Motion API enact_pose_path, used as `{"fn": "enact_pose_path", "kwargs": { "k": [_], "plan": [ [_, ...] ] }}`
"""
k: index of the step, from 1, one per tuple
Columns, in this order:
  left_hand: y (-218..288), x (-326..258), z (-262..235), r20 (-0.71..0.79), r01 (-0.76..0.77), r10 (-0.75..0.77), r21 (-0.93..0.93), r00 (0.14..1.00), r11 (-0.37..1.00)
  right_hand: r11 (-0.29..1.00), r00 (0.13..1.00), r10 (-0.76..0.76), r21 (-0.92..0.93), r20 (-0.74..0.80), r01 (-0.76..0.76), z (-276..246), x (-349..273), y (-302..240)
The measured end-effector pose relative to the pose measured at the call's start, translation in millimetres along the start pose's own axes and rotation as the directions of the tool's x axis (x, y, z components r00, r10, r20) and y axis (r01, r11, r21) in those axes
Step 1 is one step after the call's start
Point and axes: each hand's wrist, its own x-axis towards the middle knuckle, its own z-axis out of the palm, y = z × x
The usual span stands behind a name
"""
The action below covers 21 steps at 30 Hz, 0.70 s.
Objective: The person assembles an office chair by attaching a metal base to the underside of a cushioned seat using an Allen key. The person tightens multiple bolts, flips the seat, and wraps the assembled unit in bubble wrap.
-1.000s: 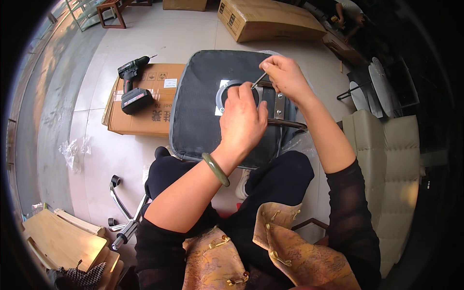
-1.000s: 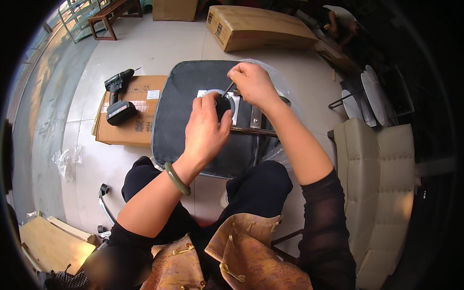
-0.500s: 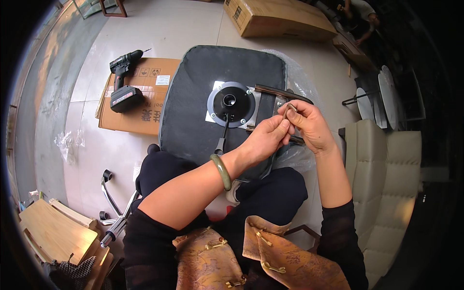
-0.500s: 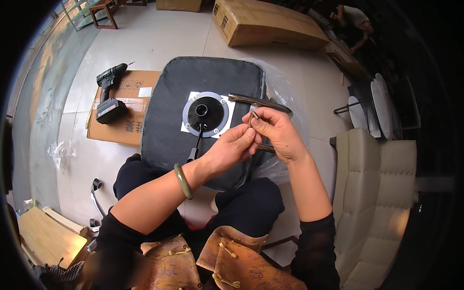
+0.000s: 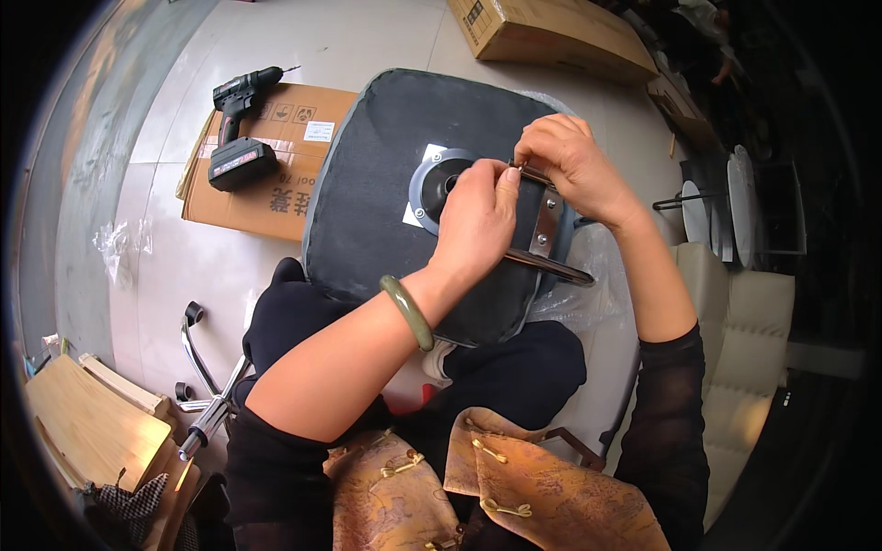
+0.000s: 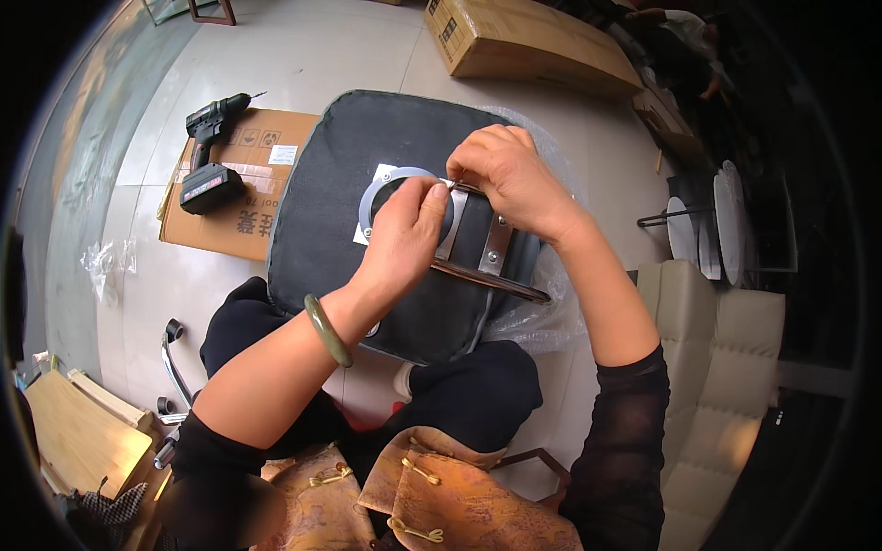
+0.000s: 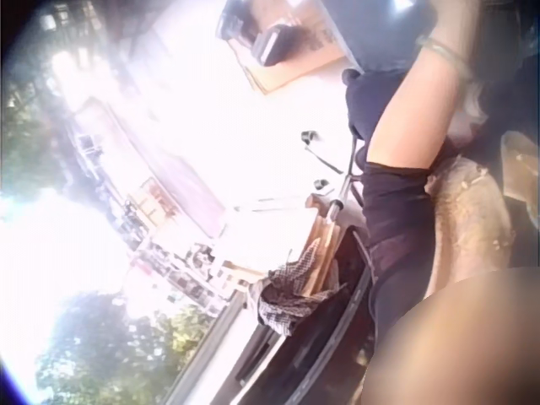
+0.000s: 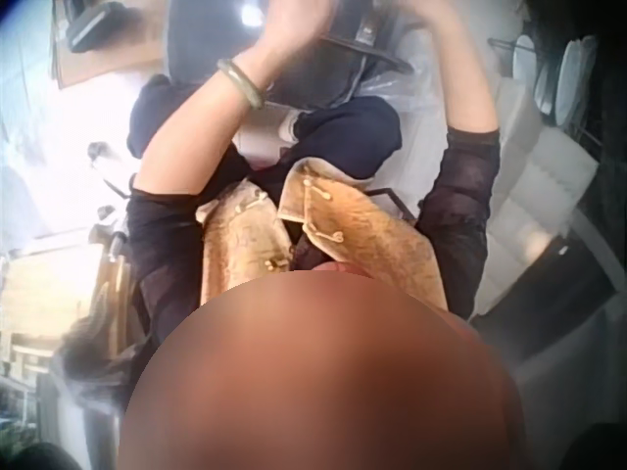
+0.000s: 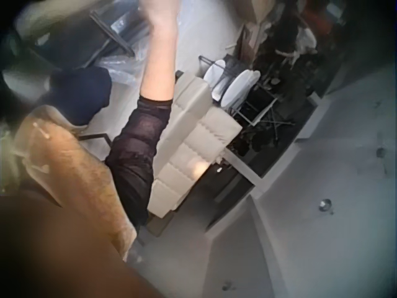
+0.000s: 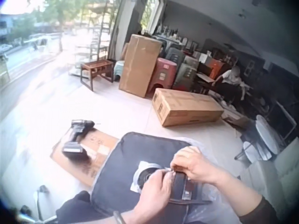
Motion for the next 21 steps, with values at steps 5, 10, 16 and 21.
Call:
{"fn": "enact_pose_path", "kwargs": {
  "k": [5, 10, 16, 21],
  "plan": [
    [9, -1, -1, 0.307, 0.403, -0.283, -0.463, 0.909, 0.789, 0.987, 0.983, -0.011, 0.158, -0.185, 0.041, 12, 14, -18],
    [5, -9, 3, 0.168, 0.303, -0.269, -0.233, 0.948, 0.924, 0.559, 0.790, 0.544, 0.580, 0.283, -0.593, 1, 5, -31],
    [-1, -15, 10, 0.172, 0.229, -0.241, 0.087, 0.955, 0.970, 0.617, 0.811, 0.431, 0.526, 0.396, -0.585, 8, 2, -35],
    [7, -35, 9, 0.113, 0.182, -0.213, 0.239, 0.970, 0.954, 0.730, 0.787, 0.528, 0.302, 0.320, -0.613, 15, 18, -8]
  ]
}}
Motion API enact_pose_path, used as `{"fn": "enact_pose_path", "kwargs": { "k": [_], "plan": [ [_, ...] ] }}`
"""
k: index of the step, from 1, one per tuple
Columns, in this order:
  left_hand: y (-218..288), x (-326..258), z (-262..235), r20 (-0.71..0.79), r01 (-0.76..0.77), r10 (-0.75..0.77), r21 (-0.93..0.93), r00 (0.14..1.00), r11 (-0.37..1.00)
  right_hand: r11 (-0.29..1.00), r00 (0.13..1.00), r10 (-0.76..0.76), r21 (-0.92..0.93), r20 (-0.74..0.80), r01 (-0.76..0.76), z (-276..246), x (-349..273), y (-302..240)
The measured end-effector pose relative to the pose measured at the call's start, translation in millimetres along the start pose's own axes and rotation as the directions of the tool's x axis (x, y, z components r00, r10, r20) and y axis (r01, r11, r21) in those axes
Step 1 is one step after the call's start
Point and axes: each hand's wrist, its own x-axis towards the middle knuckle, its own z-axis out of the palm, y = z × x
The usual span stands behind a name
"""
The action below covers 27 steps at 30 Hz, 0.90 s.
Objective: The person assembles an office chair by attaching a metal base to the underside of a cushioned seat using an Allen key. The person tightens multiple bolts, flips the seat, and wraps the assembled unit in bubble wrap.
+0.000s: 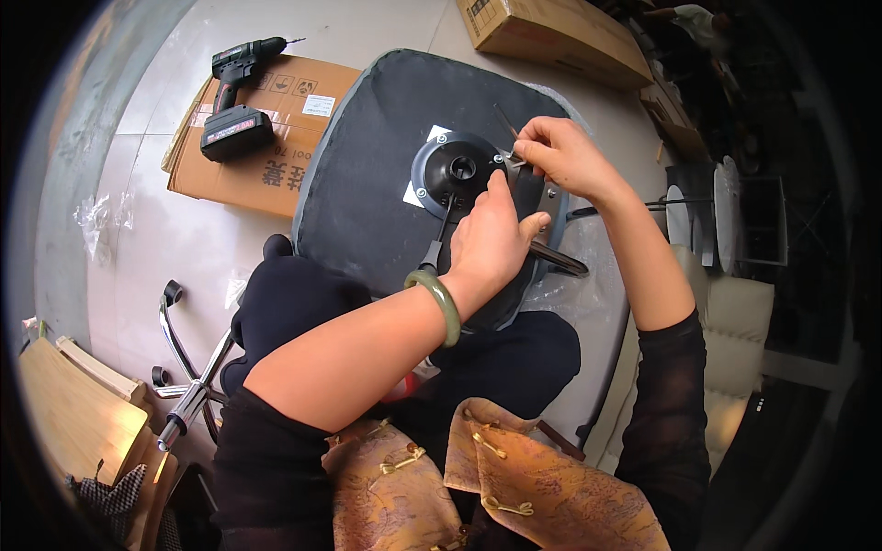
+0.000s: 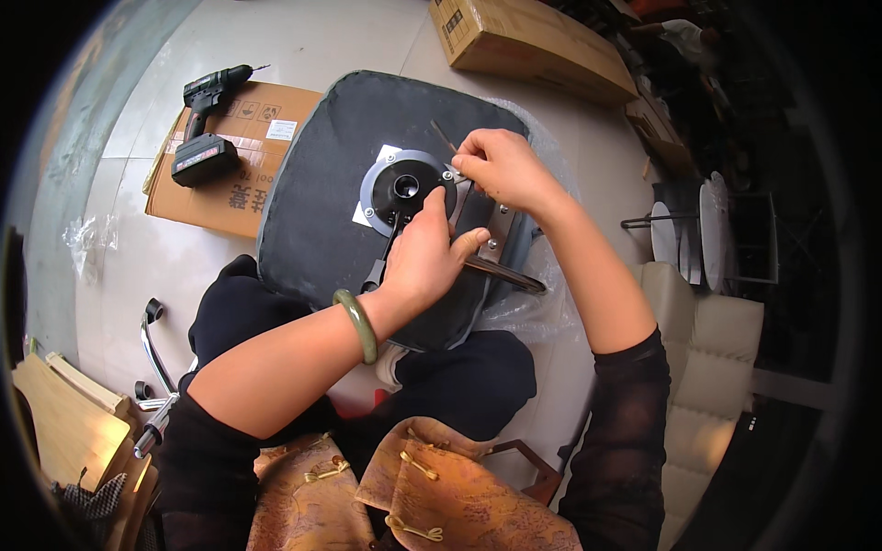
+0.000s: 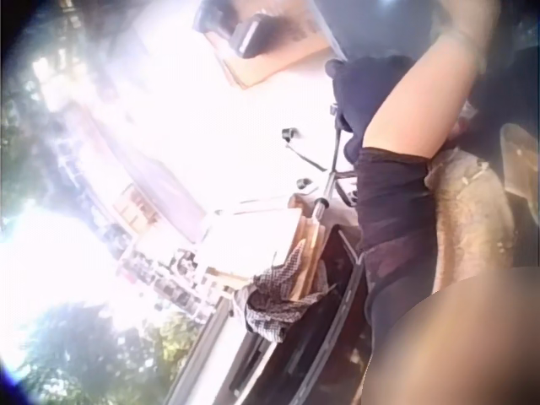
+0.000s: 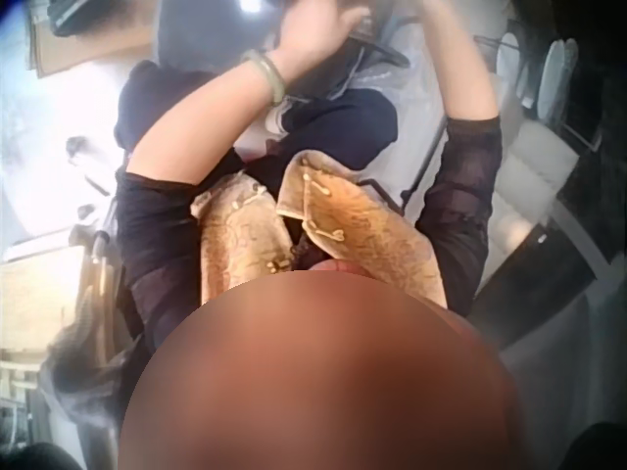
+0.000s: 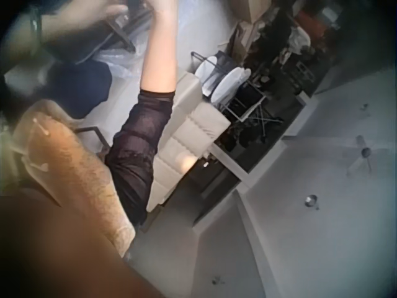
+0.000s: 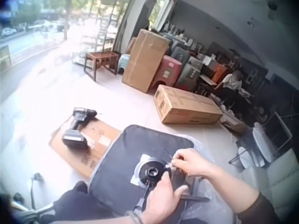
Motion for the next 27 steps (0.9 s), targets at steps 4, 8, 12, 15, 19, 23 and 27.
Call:
{"fn": "enact_pose_path", "kwargs": {
  "k": [4, 8, 12, 15, 19, 23, 27],
  "plan": [
    [-2, -21, -7, 0.267, -0.075, 0.030, 0.161, 0.963, 0.984, 0.933, 0.982, -0.184, -0.323, -0.046, 0.160, 5, 30, 12],
    [-6, -30, -14, 0.324, -0.138, 0.069, 0.196, 0.944, 0.971, 0.913, 0.984, -0.172, -0.368, 0.046, 0.176, 12, 47, 12],
    [-9, -31, -18, 0.292, -0.152, 0.092, 0.191, 0.952, 0.970, 0.873, 0.982, -0.140, -0.453, 0.125, 0.182, 15, 53, 5],
    [-11, -33, -18, 0.298, -0.181, 0.117, 0.200, 0.948, 0.963, 0.839, 0.976, -0.156, -0.501, 0.150, 0.211, 16, 52, 2],
    [-11, -35, -16, 0.275, -0.206, 0.148, 0.193, 0.950, 0.959, 0.832, 0.971, -0.174, -0.504, 0.161, 0.233, 17, 50, 1],
    [-9, -37, -15, 0.277, -0.210, 0.155, 0.181, 0.948, 0.961, 0.832, 0.972, -0.161, -0.505, 0.174, 0.228, 18, 50, 0],
    [-10, -36, -15, 0.280, -0.204, 0.147, 0.184, 0.949, 0.962, 0.823, 0.964, -0.185, -0.505, 0.190, 0.258, 19, 49, 1]
  ]
}}
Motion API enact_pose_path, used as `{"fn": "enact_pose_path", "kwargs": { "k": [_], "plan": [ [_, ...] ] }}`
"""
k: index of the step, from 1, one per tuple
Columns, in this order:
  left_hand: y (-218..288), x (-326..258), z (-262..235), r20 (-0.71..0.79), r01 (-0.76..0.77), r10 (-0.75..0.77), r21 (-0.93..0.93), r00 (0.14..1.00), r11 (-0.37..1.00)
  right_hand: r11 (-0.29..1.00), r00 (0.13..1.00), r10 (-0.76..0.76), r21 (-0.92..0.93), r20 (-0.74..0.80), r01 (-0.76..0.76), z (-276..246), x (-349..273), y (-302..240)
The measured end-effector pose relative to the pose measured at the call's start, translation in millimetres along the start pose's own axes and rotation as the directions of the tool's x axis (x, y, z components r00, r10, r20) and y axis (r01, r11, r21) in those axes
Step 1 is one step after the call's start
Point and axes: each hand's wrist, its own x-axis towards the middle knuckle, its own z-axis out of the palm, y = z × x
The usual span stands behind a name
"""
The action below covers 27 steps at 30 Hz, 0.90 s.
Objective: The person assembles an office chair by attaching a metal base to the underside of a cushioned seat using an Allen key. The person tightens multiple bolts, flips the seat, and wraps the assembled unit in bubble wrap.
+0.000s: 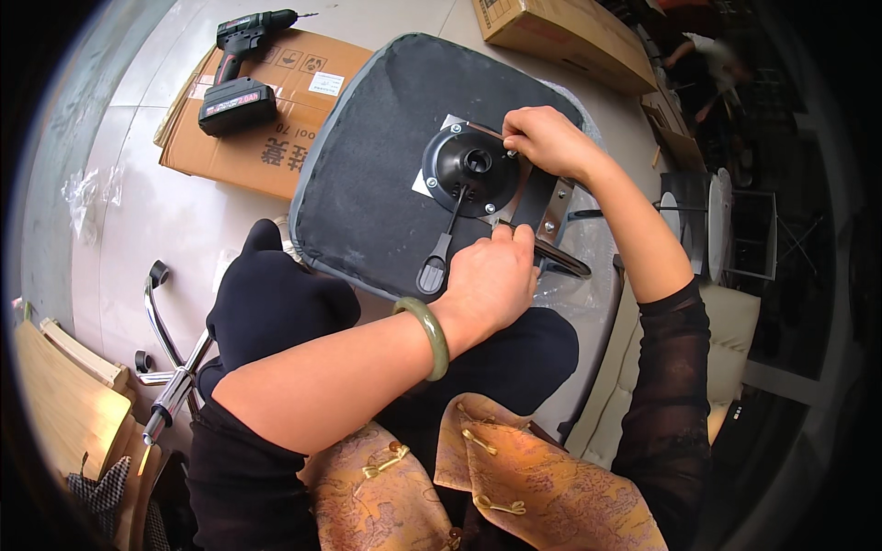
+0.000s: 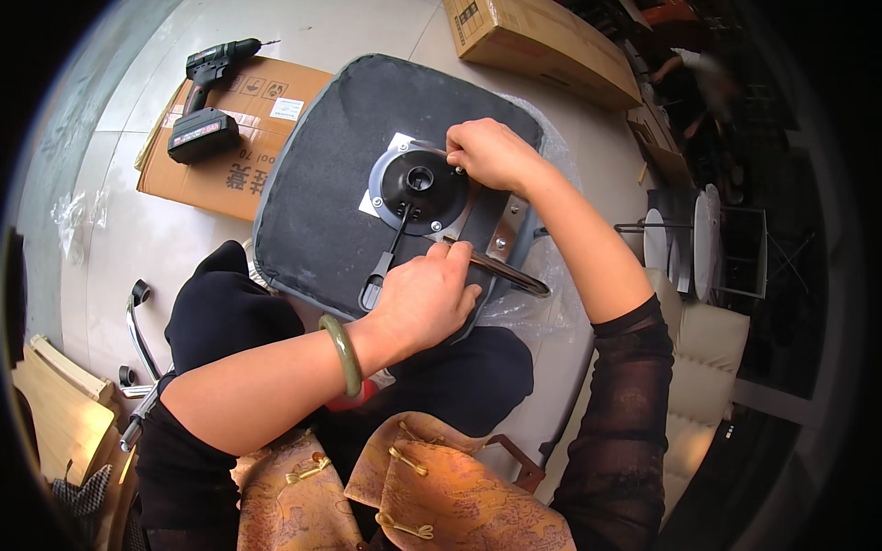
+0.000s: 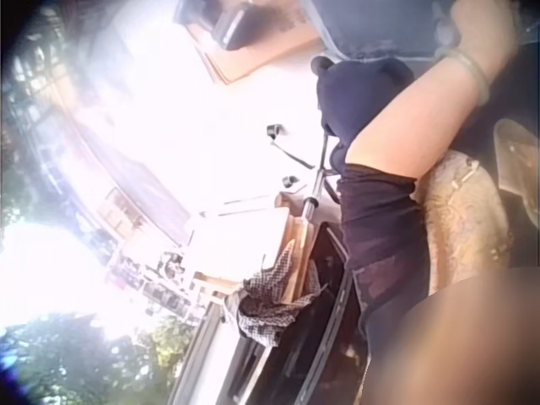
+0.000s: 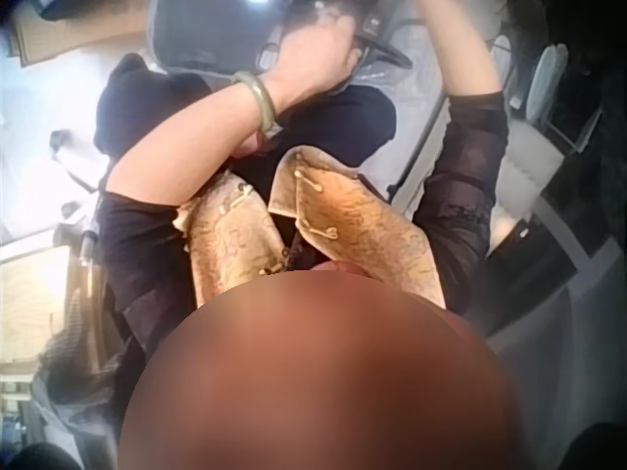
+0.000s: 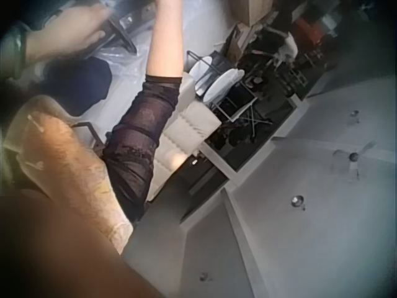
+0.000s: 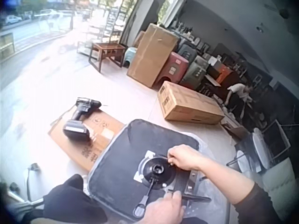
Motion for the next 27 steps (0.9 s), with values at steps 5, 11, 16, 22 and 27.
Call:
{"fn": "enact_pose_path", "kwargs": {
  "k": [5, 11, 16, 22, 27],
  "plan": [
    [1, 0, 0, 0.007, 0.003, -0.003, 0.000, 1.000, 1.000, 0.999, 0.999, -0.032, -0.020, -0.034, 0.032, 1, 1, -1],
    [1, -1, -3, 0.021, 0.006, -0.006, -0.010, 1.000, 1.000, 0.989, 0.990, -0.137, -0.048, -0.013, 0.136, 2, -2, -3],
    [1, -2, -2, 0.009, 0.006, -0.006, -0.016, 1.000, 1.000, 0.988, 0.995, -0.103, -0.111, 0.010, 0.104, 1, -2, -9],
    [1, -3, -1, -0.014, -0.002, 0.002, -0.014, 1.000, 1.000, 0.932, 0.997, -0.075, -0.355, 0.029, 0.080, 7, 3, -23],
    [1, -4, -2, -0.017, -0.009, 0.009, -0.019, 1.000, 1.000, 0.905, 0.989, -0.150, -0.401, 0.006, 0.140, 13, 10, -29]
  ]
}}
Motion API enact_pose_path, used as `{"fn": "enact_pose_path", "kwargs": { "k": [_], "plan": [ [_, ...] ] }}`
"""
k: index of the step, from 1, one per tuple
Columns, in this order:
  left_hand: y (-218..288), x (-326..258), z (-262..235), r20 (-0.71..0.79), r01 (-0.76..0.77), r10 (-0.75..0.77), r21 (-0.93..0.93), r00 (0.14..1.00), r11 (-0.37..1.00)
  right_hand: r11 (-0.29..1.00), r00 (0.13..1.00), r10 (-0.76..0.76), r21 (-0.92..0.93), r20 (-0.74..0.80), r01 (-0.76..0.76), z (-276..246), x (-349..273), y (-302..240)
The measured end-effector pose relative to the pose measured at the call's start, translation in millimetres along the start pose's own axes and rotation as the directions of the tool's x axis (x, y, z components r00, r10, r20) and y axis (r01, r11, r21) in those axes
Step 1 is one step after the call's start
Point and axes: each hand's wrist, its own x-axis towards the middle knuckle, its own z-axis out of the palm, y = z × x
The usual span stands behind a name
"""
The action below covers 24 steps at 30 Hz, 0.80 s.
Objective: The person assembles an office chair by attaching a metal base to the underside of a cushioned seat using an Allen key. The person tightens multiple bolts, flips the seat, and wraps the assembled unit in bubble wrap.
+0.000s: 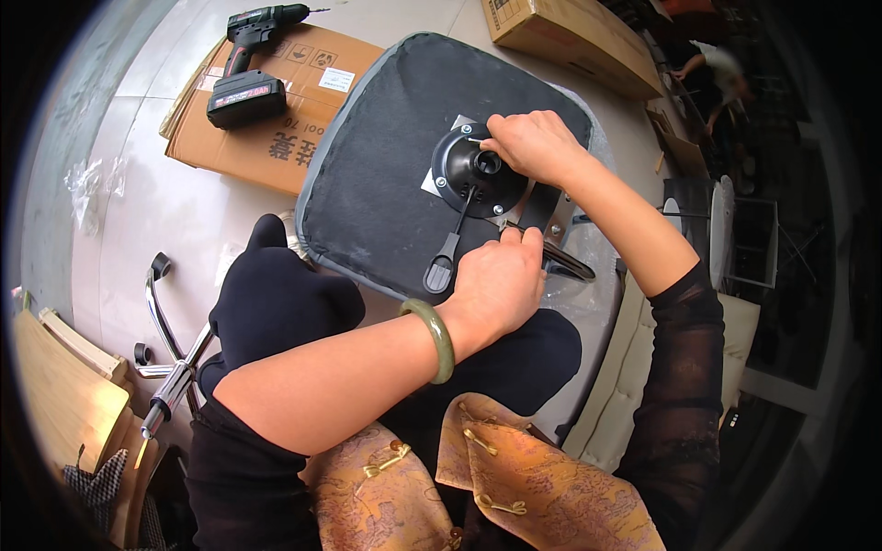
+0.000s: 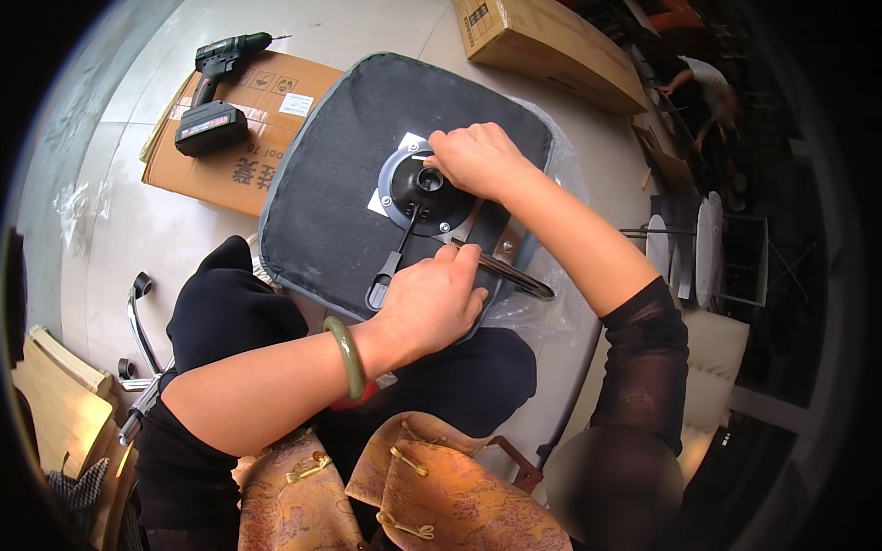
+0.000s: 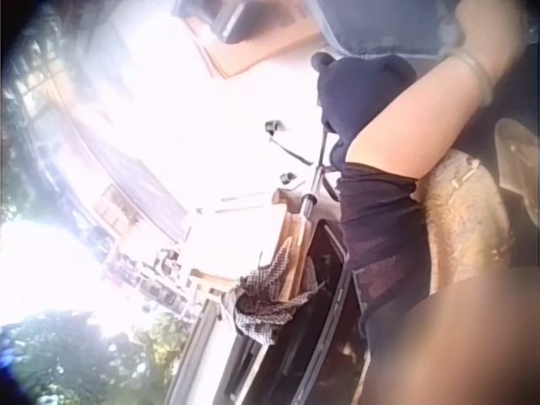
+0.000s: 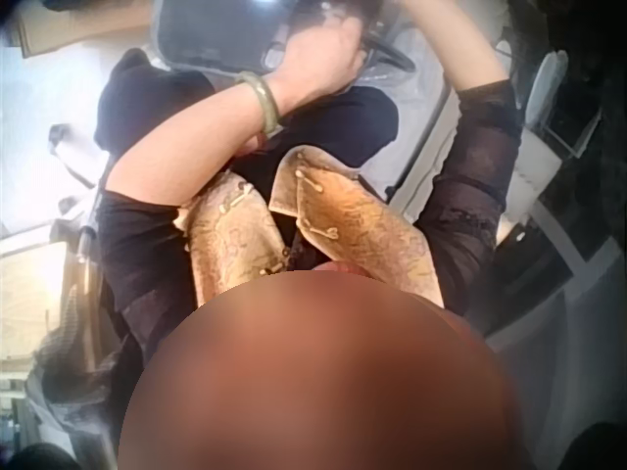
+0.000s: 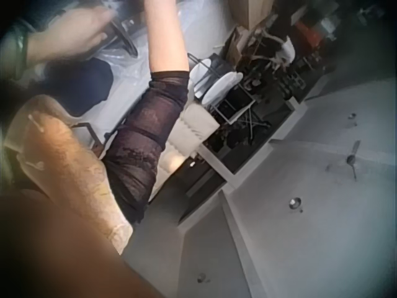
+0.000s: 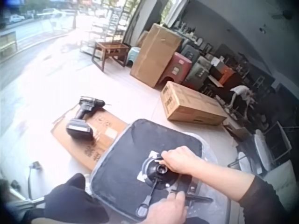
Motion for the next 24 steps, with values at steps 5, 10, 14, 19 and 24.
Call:
{"fn": "enact_pose_path", "kwargs": {
  "k": [5, 10, 14, 19, 24],
  "plan": [
    [1, 0, 0, -0.001, 0.009, -0.009, -0.008, 1.000, 1.000, 0.988, 0.989, 0.149, 0.028, -0.012, -0.149, 9, 5, 0],
    [-2, 1, -1, -0.064, 0.030, -0.024, 0.106, 0.998, 0.994, 0.812, 0.831, 0.553, 0.259, -0.056, -0.523, 19, 13, 4],
    [-22, -2, -10, -0.380, 0.181, -0.082, 0.233, 0.922, 0.955, 0.819, 0.845, 0.532, 0.293, -0.061, -0.494, 20, 10, 11],
    [-47, -5, -16, -0.017, 0.457, -0.458, -0.037, 0.889, 0.889, 0.995, 0.976, -0.091, 0.013, -0.197, 0.096, 3, -3, 55],
    [-49, -5, -4, 0.048, 0.474, -0.471, -0.058, 0.881, 0.879, 0.900, 0.909, -0.413, -0.183, -0.061, 0.396, -6, -7, 89]
  ]
}}
